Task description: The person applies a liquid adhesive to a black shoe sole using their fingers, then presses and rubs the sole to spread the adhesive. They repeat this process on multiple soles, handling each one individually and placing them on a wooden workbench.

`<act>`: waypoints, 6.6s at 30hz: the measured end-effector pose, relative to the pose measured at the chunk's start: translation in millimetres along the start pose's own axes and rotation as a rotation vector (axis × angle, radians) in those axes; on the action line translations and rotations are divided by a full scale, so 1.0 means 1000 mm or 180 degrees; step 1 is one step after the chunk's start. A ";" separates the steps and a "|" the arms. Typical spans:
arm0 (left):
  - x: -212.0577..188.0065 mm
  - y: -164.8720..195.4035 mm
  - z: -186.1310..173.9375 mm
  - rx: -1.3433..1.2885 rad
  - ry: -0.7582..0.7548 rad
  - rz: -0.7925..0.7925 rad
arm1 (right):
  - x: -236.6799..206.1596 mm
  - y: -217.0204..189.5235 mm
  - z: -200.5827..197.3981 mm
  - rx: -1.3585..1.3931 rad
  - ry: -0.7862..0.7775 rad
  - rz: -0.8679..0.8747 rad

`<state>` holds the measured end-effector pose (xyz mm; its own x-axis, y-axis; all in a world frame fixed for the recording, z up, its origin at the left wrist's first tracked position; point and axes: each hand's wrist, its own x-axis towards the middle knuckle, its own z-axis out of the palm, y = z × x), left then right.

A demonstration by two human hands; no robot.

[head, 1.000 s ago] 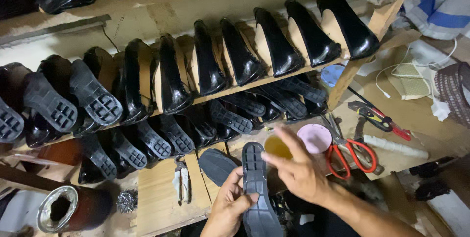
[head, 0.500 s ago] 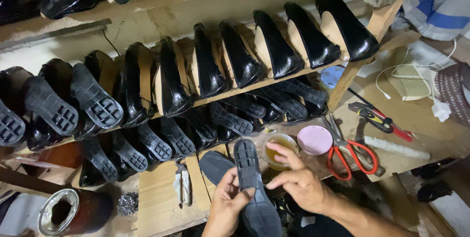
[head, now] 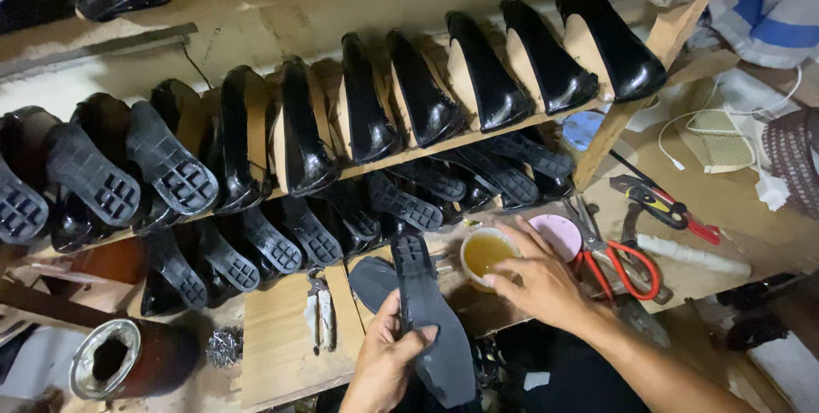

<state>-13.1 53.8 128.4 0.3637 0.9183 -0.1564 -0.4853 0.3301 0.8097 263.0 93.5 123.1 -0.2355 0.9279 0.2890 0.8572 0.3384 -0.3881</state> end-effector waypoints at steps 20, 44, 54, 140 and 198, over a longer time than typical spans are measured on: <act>-0.009 0.004 0.008 0.0233 -0.0374 -0.0397 | -0.015 -0.066 -0.034 0.1192 0.0660 -0.1248; 0.001 0.003 0.013 0.0078 -0.0183 -0.0283 | 0.013 0.011 0.001 -0.0067 0.0077 -0.0372; 0.002 0.006 0.003 0.0166 0.0054 -0.0429 | 0.003 0.006 -0.008 0.1114 -0.0301 -0.0198; -0.052 -0.089 -0.014 -0.1361 -0.0743 -0.0514 | -0.007 -0.059 -0.036 0.4193 -0.1700 0.0242; -0.060 -0.047 0.035 -0.2583 -0.0926 0.0517 | -0.041 -0.093 -0.022 0.2278 -0.0207 -0.0564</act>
<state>15.7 -24.0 119.9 0.3755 0.9118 0.1660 -0.9243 0.3552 0.1397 203.2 20.3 166.8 -0.3884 0.8497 0.3565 0.3006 0.4826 -0.8226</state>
